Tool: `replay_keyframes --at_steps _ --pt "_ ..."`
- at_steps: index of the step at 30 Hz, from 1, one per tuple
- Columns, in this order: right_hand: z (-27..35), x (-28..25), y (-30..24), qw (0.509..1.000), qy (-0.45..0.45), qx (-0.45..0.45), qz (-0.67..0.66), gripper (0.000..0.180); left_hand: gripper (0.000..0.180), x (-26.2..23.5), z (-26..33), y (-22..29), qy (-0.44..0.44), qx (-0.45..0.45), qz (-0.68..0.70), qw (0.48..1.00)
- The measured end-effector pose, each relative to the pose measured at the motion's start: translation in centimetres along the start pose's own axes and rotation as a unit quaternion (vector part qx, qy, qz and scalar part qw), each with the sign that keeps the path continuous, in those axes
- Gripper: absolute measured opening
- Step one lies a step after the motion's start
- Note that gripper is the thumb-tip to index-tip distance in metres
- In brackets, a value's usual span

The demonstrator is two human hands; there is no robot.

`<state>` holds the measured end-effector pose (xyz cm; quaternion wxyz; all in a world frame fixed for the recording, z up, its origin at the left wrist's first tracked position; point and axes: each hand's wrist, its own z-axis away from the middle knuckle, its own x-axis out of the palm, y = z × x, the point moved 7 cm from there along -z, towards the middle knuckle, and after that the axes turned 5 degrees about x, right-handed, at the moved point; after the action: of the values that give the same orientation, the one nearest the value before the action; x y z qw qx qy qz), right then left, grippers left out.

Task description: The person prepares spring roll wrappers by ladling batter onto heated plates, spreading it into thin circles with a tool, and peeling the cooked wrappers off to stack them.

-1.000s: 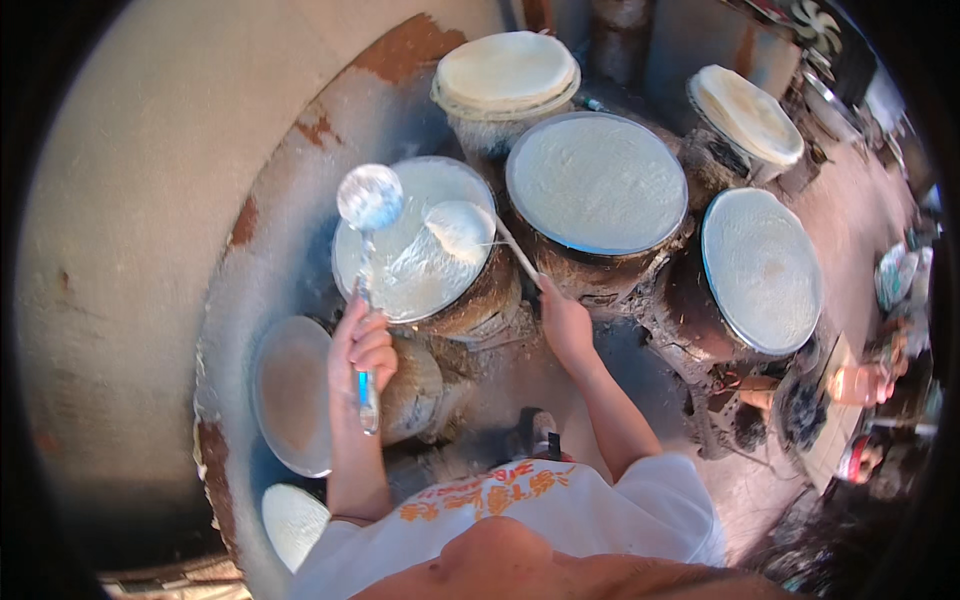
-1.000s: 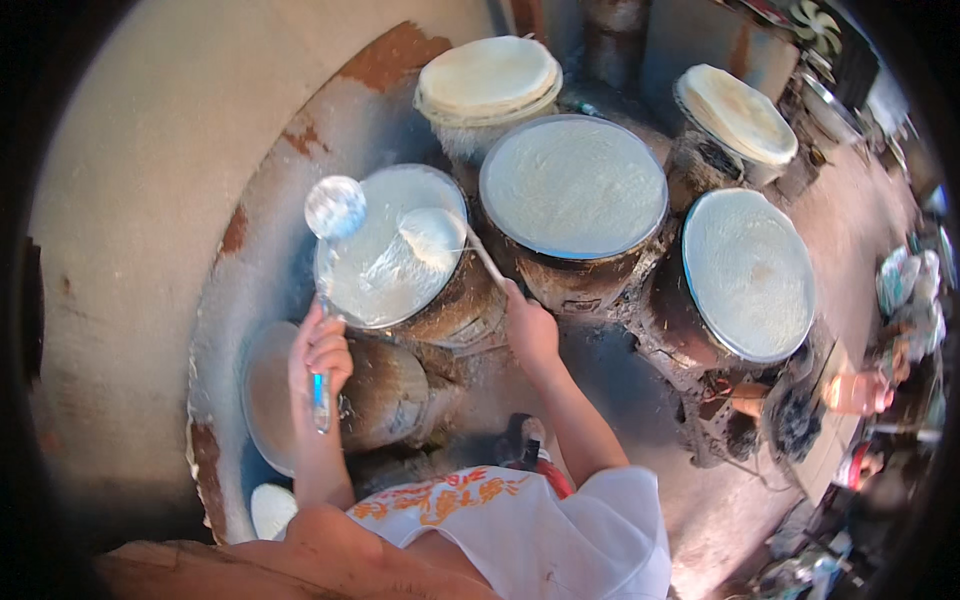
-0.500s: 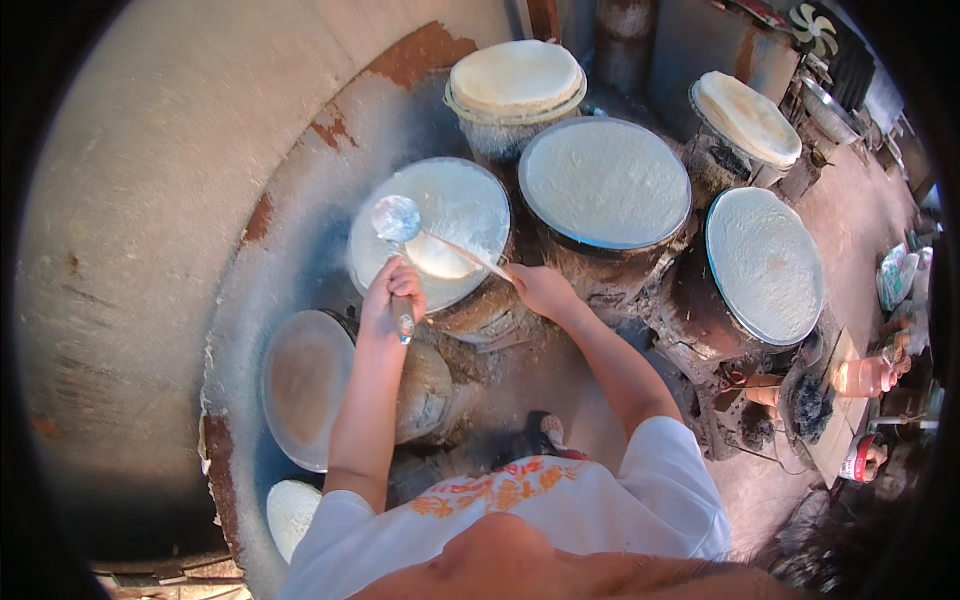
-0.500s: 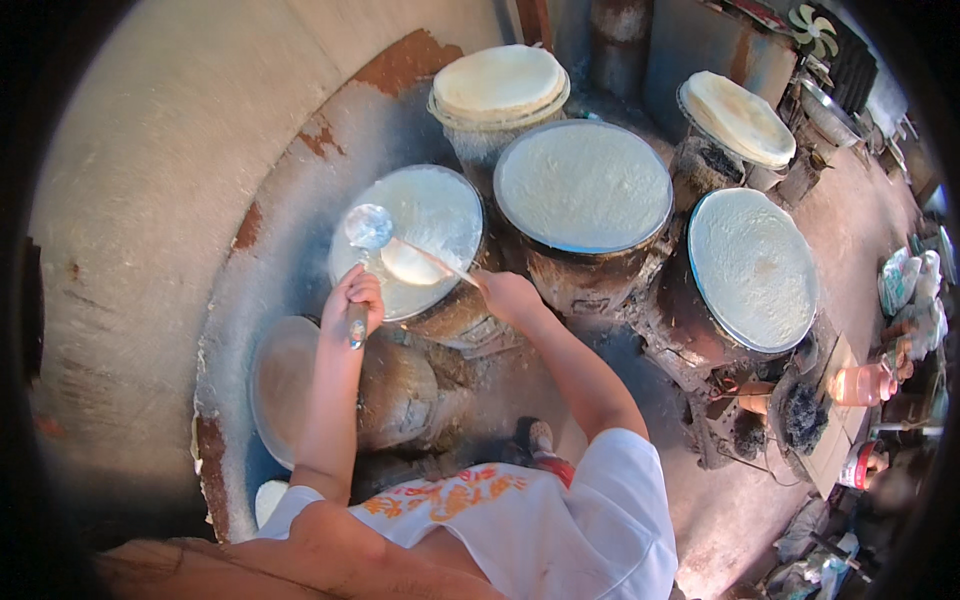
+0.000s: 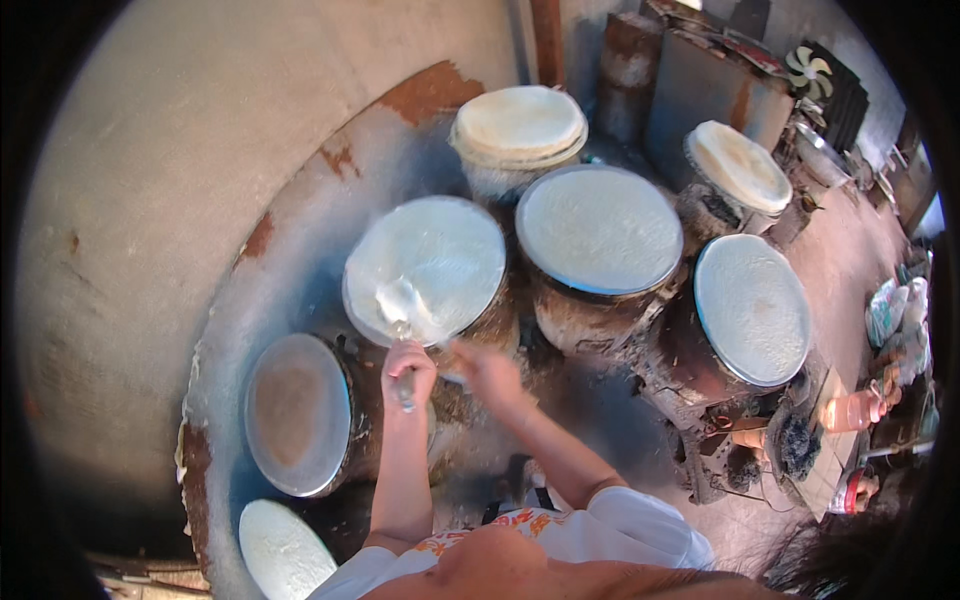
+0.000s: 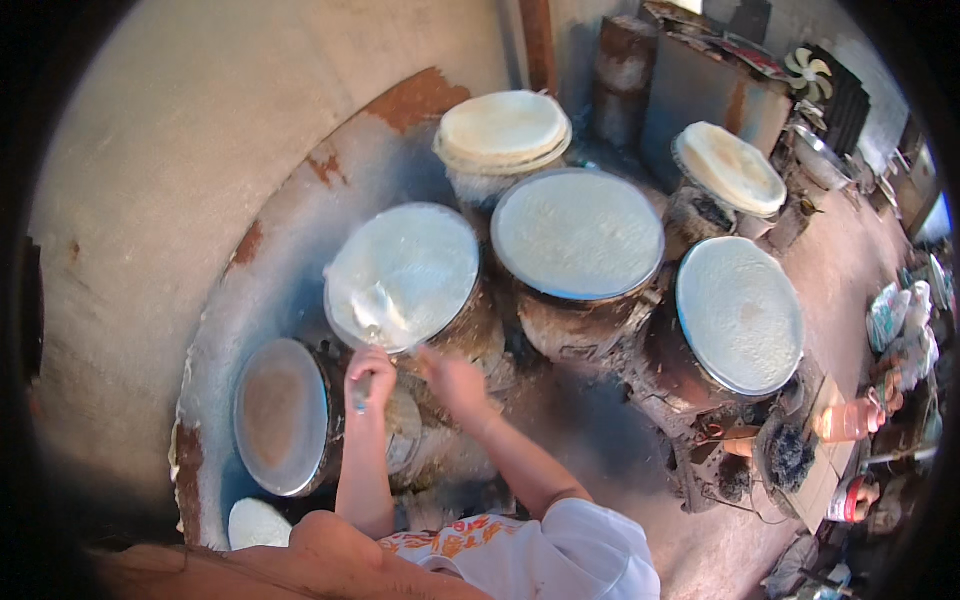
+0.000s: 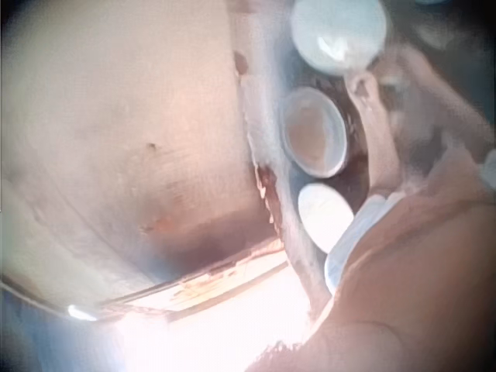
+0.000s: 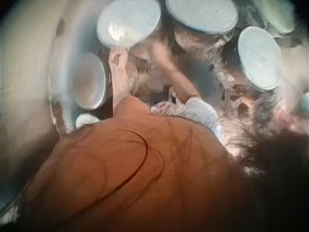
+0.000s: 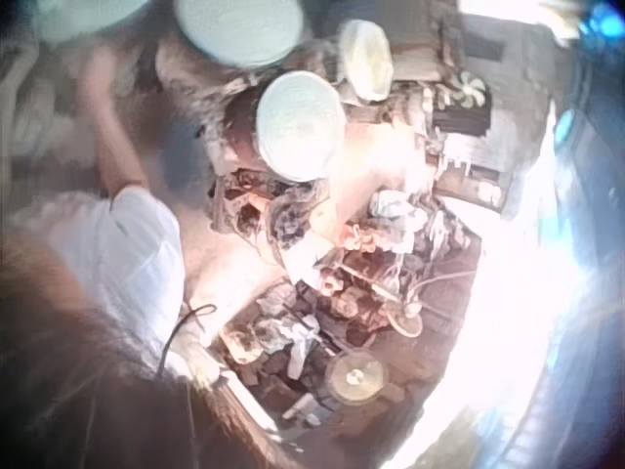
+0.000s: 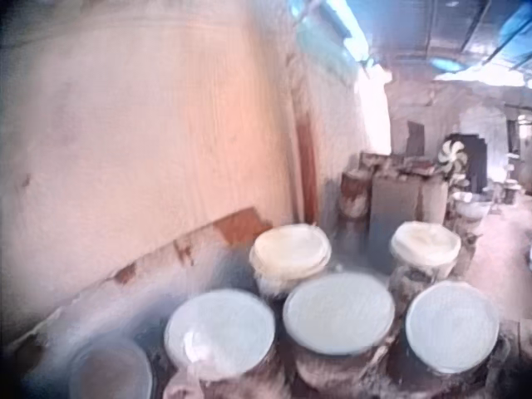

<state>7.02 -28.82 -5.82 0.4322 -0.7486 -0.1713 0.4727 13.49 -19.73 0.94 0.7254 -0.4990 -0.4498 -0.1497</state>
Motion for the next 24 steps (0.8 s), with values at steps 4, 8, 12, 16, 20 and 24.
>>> replay_keyframes --at_steps 4,8,12,16,20,24 --pt "-0.5 -3.9 5.1 0.939 -0.039 0.221 -0.260 0.030 0.024 3.9 4.3 -2.2 -0.081 0.087 0.019 0.993" --pt "-0.3 2.2 2.1 0.984 -0.122 0.108 0.066 0.031 0.027 9.4 9.0 -0.4 -0.162 0.094 -0.024 0.982" --pt "-0.8 2.8 3.2 0.909 -0.124 0.175 -0.357 0.030 0.026 12.3 14.1 4.8 -0.143 0.124 -0.102 0.977" --pt "2.7 3.4 1.5 0.995 -0.069 0.063 -0.038 0.040 0.025 8.8 14.8 10.6 -0.087 0.093 -0.097 0.987" --pt "4.0 14.9 -4.6 0.925 -0.195 0.194 -0.261 0.040 0.029 5.7 16.7 17.9 0.014 0.106 -0.188 0.976" --pt "6.9 19.4 -8.0 0.854 -0.250 0.292 -0.350 0.038 0.025 4.9 19.1 21.7 0.072 0.209 -0.346 0.912"
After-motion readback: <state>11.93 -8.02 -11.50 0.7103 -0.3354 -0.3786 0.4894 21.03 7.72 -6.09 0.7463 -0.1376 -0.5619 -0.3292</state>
